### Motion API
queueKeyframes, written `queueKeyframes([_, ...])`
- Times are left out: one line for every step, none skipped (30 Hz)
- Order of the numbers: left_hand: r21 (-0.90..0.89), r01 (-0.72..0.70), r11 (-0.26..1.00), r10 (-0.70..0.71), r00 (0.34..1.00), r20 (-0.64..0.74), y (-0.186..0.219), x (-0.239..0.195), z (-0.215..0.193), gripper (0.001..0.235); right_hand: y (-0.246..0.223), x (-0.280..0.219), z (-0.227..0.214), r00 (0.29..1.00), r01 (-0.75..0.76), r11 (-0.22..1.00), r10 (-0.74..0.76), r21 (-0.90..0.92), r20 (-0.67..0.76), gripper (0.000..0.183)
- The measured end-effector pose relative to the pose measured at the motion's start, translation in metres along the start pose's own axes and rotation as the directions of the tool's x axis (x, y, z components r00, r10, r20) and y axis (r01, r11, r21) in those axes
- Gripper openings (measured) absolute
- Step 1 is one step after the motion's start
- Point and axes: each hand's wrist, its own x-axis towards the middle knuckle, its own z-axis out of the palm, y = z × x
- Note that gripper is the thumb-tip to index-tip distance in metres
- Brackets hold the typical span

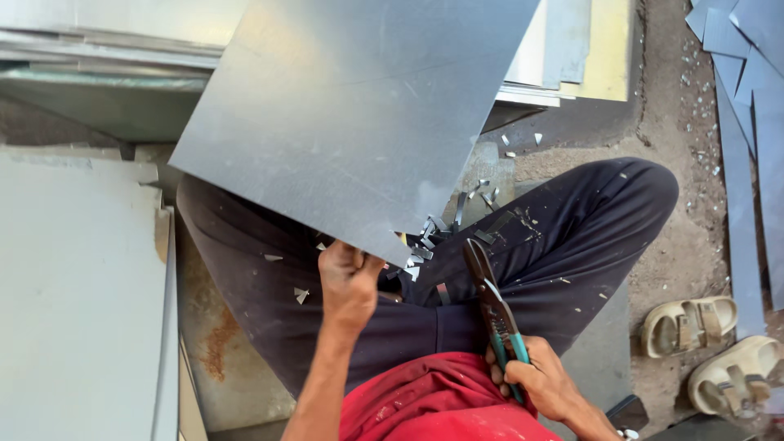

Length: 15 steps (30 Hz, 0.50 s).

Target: The person sits on the floor and uses hand shears to cut small notches and strips from several metal sheets, placing the finished sheets in a stack.

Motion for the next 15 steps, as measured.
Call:
queueKeyframes([-0.253,0.218,0.943,-0.204,0.976,0.082,0.002,0.004,-0.001,0.016,0.000,0.000,0.000,1.000,-0.009,1.000,0.009,0.010,0.007,0.028])
queueKeyframes([-0.095,0.117,0.989,-0.108,0.989,0.098,0.007,0.003,0.000,0.018,0.001,-0.001,-0.002,1.000,-0.008,1.000,0.008,0.013,0.011,0.027])
queueKeyframes([0.062,0.005,0.998,-0.013,0.992,0.129,0.015,0.002,-0.001,0.021,0.001,-0.002,-0.004,1.000,-0.007,1.000,0.006,0.016,0.015,0.027])
queueKeyframes([0.220,-0.116,0.969,0.078,0.982,0.174,0.025,0.002,-0.002,0.024,0.001,-0.001,-0.003,1.000,0.000,1.000,-0.001,0.024,0.025,0.026])
queueKeyframes([0.243,-0.123,0.962,0.086,0.984,0.156,0.034,0.003,-0.002,0.027,0.000,0.001,-0.003,1.000,0.011,1.000,-0.011,0.003,0.026,0.026])
queueKeyframes([0.263,-0.126,0.956,0.091,0.986,0.143,0.041,0.003,0.000,0.029,0.001,0.001,-0.004,1.000,0.019,1.000,-0.019,-0.016,0.020,0.026])
queueKeyframes([0.283,-0.130,0.950,0.096,0.987,0.130,0.045,0.003,0.001,0.032,0.001,0.001,-0.004,1.000,0.027,0.999,-0.027,-0.034,0.015,0.026])
queueKeyframes([0.364,-0.164,0.917,0.148,0.986,0.072,0.044,0.004,0.006,0.026,0.001,0.002,-0.004,0.999,0.033,0.999,-0.032,-0.033,0.019,0.026])
queueKeyframes([0.443,-0.192,0.876,0.205,0.979,0.019,0.040,0.005,0.012,0.021,0.000,0.004,-0.005,0.999,0.038,0.999,-0.038,-0.033,0.023,0.026])
queueKeyframes([0.520,-0.209,0.828,0.264,0.964,-0.032,0.035,0.004,0.016,0.016,0.000,0.003,-0.005,0.999,0.040,0.999,-0.039,-0.034,0.028,0.025])
queueKeyframes([0.567,-0.198,0.799,0.232,0.973,0.013,0.033,0.001,0.014,0.014,0.001,0.000,-0.005,0.999,0.033,0.999,-0.032,-0.021,0.030,0.026])
queueKeyframes([0.610,-0.197,0.767,0.202,0.978,0.062,0.033,0.003,0.012,0.013,0.001,-0.001,-0.006,0.999,0.031,0.999,-0.030,-0.009,0.026,0.026])
queueKeyframes([0.651,-0.198,0.732,0.169,0.980,0.108,0.034,0.006,0.009,0.013,0.001,0.000,-0.007,0.999,0.028,1.000,-0.029,0.004,0.023,0.027])
queueKeyframes([0.560,-0.176,0.810,0.092,0.980,0.176,0.037,0.007,0.006,0.018,0.002,0.000,-0.008,0.999,0.042,0.999,-0.043,0.005,0.011,0.027])
queueKeyframes([0.464,-0.137,0.875,0.020,0.969,0.248,0.043,0.007,0.001,0.022,0.004,0.000,-0.007,0.998,0.056,0.998,-0.056,0.006,-0.001,0.027])
